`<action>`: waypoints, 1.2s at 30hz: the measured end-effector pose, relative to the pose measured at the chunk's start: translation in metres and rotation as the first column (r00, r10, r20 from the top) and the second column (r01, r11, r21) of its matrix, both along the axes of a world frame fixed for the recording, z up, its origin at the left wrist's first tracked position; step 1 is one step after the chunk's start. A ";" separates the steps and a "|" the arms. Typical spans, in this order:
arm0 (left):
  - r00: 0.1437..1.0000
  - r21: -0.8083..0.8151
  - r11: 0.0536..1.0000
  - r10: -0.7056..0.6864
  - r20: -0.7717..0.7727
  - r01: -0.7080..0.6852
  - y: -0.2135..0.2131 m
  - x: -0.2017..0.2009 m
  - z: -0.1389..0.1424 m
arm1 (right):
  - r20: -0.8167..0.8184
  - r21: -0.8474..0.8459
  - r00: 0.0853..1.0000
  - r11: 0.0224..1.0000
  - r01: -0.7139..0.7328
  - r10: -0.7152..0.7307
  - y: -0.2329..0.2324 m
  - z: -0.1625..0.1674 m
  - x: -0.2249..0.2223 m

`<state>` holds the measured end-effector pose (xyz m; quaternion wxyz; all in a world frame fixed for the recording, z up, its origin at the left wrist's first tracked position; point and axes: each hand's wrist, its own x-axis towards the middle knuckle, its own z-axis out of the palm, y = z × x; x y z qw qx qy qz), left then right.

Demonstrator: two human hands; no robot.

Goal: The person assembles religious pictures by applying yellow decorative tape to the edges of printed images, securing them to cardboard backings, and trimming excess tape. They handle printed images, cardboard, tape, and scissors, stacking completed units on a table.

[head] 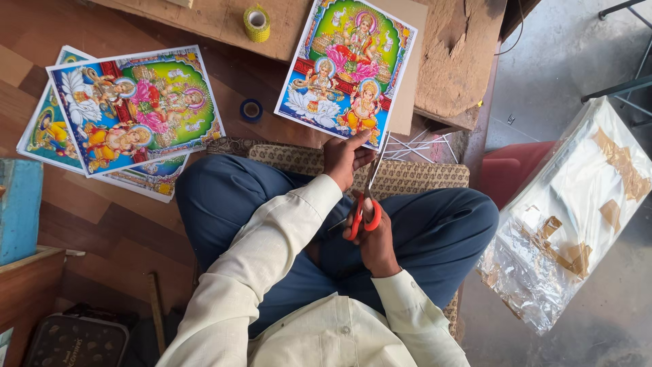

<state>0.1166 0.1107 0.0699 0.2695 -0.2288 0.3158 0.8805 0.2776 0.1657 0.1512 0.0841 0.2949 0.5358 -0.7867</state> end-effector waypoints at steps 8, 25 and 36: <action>0.997 0.007 0.999 0.040 -0.070 -0.040 0.000 0.007 0.006 | -0.057 0.130 0.998 0.991 0.011 -0.004 -0.003 -0.002 -0.006; 0.997 -0.025 0.999 0.020 -0.077 -0.022 -0.004 0.009 0.007 | -0.072 0.100 0.996 0.994 0.052 -0.045 -0.004 -0.002 -0.010; 0.997 -0.043 0.999 0.023 -0.080 -0.026 -0.002 0.008 0.004 | -0.032 0.125 0.997 0.989 0.075 -0.072 -0.007 -0.003 -0.011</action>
